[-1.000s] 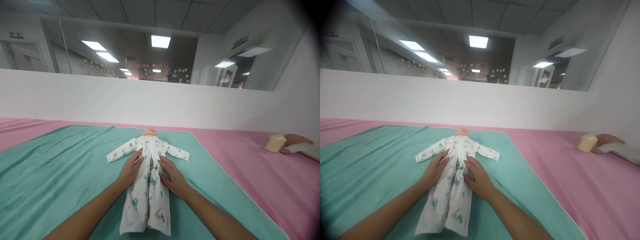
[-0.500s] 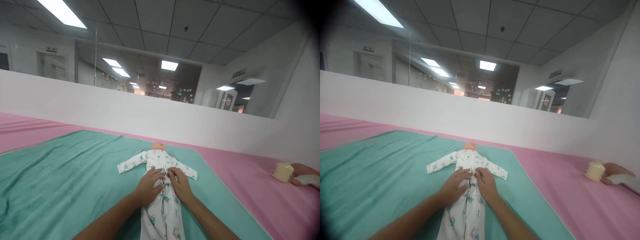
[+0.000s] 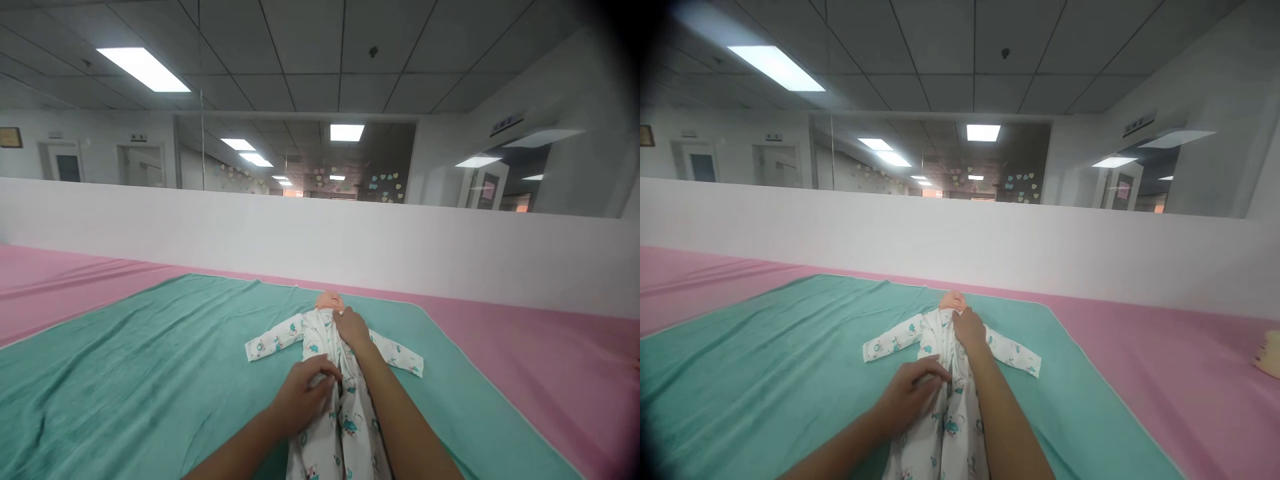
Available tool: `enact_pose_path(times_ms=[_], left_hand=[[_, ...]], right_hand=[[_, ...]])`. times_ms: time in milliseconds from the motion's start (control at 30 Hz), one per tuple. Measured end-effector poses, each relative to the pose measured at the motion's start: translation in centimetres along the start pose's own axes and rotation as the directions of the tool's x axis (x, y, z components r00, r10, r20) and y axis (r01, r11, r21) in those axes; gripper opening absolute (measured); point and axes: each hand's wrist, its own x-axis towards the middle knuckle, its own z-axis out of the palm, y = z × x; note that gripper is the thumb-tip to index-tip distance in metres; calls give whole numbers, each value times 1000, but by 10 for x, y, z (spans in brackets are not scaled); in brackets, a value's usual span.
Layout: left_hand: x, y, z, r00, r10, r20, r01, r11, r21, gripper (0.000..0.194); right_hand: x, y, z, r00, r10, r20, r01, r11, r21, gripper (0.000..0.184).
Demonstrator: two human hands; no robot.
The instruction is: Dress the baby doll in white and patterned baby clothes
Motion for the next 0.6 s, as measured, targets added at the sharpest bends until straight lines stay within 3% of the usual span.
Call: enact_pose_path(times_ms=[100,233,333,400,600], left_hand=[[15,-15,-10,974,-82,-213,77,997,-28,22],[58,-45,-21,876,-257,-409,278,961,-8,28],[96,-57,-23,870,-348,-350,413,901,132,23],[117,-60,-22,874,-386,-296,444,881,163,22],[141,-61,-13,889,-398,-225,415,910,28,25]], right_hand=[[2,4,2,999,19,-44,-19,1000,-5,39],[3,2,6,995,-28,-99,28,1000,0,30],[5,3,9,993,-47,-112,48,999,7,30],[8,5,11,993,-43,-108,45,999,9,33],[16,11,15,994,-38,-98,41,999,24,27]])
